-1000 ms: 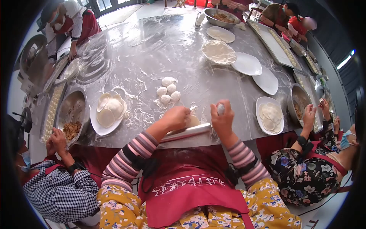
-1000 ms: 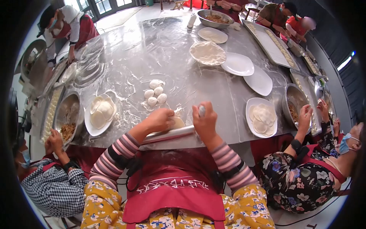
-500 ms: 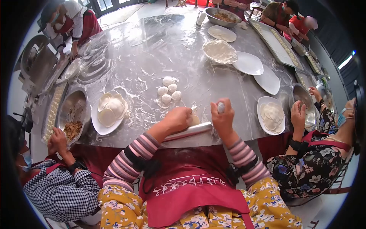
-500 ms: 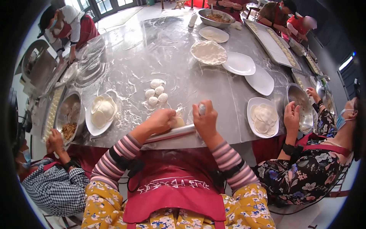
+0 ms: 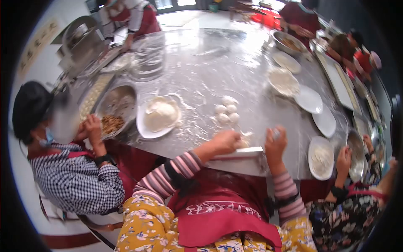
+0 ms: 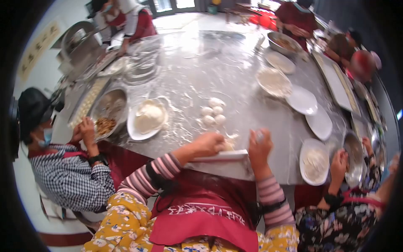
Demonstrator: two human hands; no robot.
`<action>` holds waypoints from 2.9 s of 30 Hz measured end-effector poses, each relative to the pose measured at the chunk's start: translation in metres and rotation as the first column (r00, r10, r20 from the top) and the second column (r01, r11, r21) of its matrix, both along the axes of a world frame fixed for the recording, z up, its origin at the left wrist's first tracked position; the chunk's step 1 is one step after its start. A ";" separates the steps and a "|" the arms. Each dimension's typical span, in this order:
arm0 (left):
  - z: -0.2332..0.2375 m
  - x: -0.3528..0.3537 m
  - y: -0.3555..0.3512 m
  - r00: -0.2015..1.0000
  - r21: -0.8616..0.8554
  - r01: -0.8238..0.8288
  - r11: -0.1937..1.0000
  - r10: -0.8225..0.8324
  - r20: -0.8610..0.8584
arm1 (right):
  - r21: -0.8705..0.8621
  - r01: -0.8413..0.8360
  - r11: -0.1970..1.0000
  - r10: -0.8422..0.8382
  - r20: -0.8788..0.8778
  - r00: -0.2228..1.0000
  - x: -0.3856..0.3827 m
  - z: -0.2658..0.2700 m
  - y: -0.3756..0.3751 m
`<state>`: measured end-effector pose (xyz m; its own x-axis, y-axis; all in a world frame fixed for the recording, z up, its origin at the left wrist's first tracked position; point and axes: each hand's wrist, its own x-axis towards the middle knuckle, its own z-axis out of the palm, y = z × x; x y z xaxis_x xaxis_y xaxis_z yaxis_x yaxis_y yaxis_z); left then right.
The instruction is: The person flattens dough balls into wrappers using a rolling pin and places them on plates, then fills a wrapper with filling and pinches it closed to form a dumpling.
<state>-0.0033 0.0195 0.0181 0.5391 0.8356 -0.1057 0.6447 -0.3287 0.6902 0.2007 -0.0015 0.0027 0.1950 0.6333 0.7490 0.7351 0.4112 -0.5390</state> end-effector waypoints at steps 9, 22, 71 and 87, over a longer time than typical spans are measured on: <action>0.008 -0.049 -0.013 0.907 -0.043 -0.167 0.985 0.170 0.385 | -0.191 -0.196 0.962 0.103 -0.411 0.906 0.002 0.002 -0.053; 0.081 -0.198 0.050 0.776 0.240 -0.619 0.748 0.630 0.041 | -0.155 -0.149 0.977 0.091 -0.330 0.939 0.008 -0.011 -0.052; -0.012 -0.002 0.010 0.989 0.067 0.018 0.998 -0.027 0.148 | -0.153 -0.116 0.981 0.077 -0.240 0.968 0.005 -0.003 -0.037; -0.013 -0.001 -0.002 0.970 -0.286 -0.069 0.956 0.131 0.205 | -0.083 -0.042 0.996 0.026 -0.185 0.982 0.001 0.004 -0.045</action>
